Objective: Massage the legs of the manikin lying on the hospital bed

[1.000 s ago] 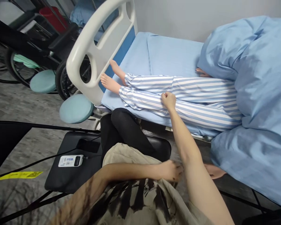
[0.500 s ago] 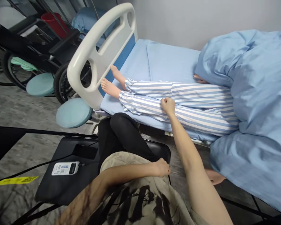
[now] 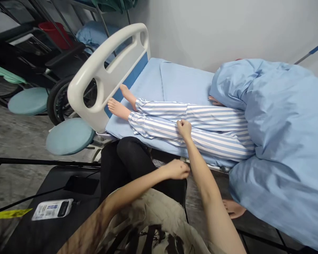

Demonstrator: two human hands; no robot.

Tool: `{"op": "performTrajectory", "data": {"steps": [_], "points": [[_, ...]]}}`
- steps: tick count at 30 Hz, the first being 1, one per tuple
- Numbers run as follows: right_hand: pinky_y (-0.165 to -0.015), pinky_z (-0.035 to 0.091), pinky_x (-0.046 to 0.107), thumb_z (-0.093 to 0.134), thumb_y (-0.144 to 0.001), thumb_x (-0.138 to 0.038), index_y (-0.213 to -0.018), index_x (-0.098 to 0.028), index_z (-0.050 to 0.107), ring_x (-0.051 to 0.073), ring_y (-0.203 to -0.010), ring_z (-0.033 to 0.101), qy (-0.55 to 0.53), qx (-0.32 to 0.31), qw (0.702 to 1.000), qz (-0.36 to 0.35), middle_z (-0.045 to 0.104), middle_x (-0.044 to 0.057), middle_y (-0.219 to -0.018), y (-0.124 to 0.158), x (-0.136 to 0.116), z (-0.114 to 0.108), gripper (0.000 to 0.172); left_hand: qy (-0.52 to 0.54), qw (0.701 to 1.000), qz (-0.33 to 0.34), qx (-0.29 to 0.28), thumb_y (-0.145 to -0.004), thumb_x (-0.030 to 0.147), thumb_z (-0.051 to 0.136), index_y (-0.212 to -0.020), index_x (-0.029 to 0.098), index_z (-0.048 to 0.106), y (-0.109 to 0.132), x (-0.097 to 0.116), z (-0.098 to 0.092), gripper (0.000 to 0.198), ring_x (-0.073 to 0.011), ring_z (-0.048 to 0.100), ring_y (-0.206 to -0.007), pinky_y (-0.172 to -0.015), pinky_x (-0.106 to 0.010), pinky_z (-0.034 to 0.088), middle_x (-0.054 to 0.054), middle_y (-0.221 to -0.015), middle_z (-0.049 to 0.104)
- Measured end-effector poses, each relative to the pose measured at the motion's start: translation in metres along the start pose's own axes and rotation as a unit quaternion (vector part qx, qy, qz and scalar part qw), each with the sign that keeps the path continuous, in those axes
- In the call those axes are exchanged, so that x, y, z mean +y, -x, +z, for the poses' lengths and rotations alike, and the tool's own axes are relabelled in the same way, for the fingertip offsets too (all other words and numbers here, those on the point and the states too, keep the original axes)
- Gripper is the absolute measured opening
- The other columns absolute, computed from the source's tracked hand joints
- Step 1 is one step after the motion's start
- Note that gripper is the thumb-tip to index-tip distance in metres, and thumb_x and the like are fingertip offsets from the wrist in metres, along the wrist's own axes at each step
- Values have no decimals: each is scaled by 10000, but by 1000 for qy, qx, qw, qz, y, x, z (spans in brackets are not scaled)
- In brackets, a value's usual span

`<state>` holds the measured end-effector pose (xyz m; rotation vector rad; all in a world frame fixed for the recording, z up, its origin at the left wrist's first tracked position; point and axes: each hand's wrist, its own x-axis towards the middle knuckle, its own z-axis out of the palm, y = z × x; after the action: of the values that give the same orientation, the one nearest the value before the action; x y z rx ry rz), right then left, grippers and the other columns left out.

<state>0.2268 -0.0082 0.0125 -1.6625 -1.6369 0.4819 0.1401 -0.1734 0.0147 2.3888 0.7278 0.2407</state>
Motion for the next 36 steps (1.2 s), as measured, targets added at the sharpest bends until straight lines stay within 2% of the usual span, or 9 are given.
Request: {"op": "performTrajectory", "data": {"steps": [2,5,7,10,14,21,28,31,36], "points": [[-527,248,236,496,-765,-347,-492,-192,284,75,-503,269,-62,-5,998,18,252,-59,-462,-4,-1,-7,379,64,989,-63,116,-806,266,444,-745,189,645,-12,-20,-37,224,-144,612,-741,-668,-238,438,-30,-791,686],[-502,251,227,516,-775,-380,-490,-194,295,67,-493,259,-128,10,991,22,246,-65,-461,-11,-12,-30,406,161,937,-171,260,-805,261,450,-707,171,609,-34,-43,-77,207,-86,522,-633,-632,-197,380,15,-669,617],[-495,251,224,532,-786,-389,-489,-189,305,64,-491,260,-141,32,990,-2,260,-63,-461,-14,-25,-51,423,188,907,-192,324,-818,286,445,-670,166,575,-49,-53,-91,230,-73,473,-598,-615,-194,351,30,-614,563],[-498,263,225,530,-816,-400,-497,-182,320,61,-488,274,-159,63,984,-38,302,-56,-467,-14,-44,-79,440,163,888,-205,377,-838,302,424,-661,170,553,-73,-69,-97,256,-81,463,-610,-623,-207,330,23,-614,547],[-493,265,228,540,-822,-410,-494,-181,320,60,-478,279,-184,71,980,-40,303,-56,-464,-6,-44,-86,457,39,898,-266,348,-834,274,428,-681,178,579,-94,-95,-90,236,-134,514,-680,-656,-250,324,-32,-678,593],[-485,247,236,550,-793,-419,-482,-187,315,62,-474,273,-215,55,975,25,283,-59,-464,5,-16,-54,454,-65,904,-293,305,-838,277,444,-723,190,620,-97,-112,-79,228,-171,556,-727,-686,-273,325,-63,-739,633],[-509,253,232,527,-815,-420,-495,-186,295,65,-495,261,-183,89,978,-55,254,-57,-485,-7,-56,-98,459,-84,896,-311,305,-820,270,466,-727,197,620,-98,-111,-80,194,-170,552,-752,-676,-269,317,-51,-760,635],[-510,256,230,518,-819,-435,-502,-188,293,67,-497,256,-178,103,977,-59,254,-55,-488,-10,-60,-109,461,-85,895,-315,303,-813,262,465,-709,203,608,-98,-111,-80,187,-164,548,-742,-668,-266,310,-42,-751,633],[-514,257,238,490,-811,-433,-499,-197,283,80,-499,275,-174,83,981,-10,264,-49,-481,-4,-14,-85,442,-92,893,-320,303,-817,273,450,-702,205,587,-97,-112,-79,192,-156,541,-749,-669,-260,300,-36,-749,630]]}}
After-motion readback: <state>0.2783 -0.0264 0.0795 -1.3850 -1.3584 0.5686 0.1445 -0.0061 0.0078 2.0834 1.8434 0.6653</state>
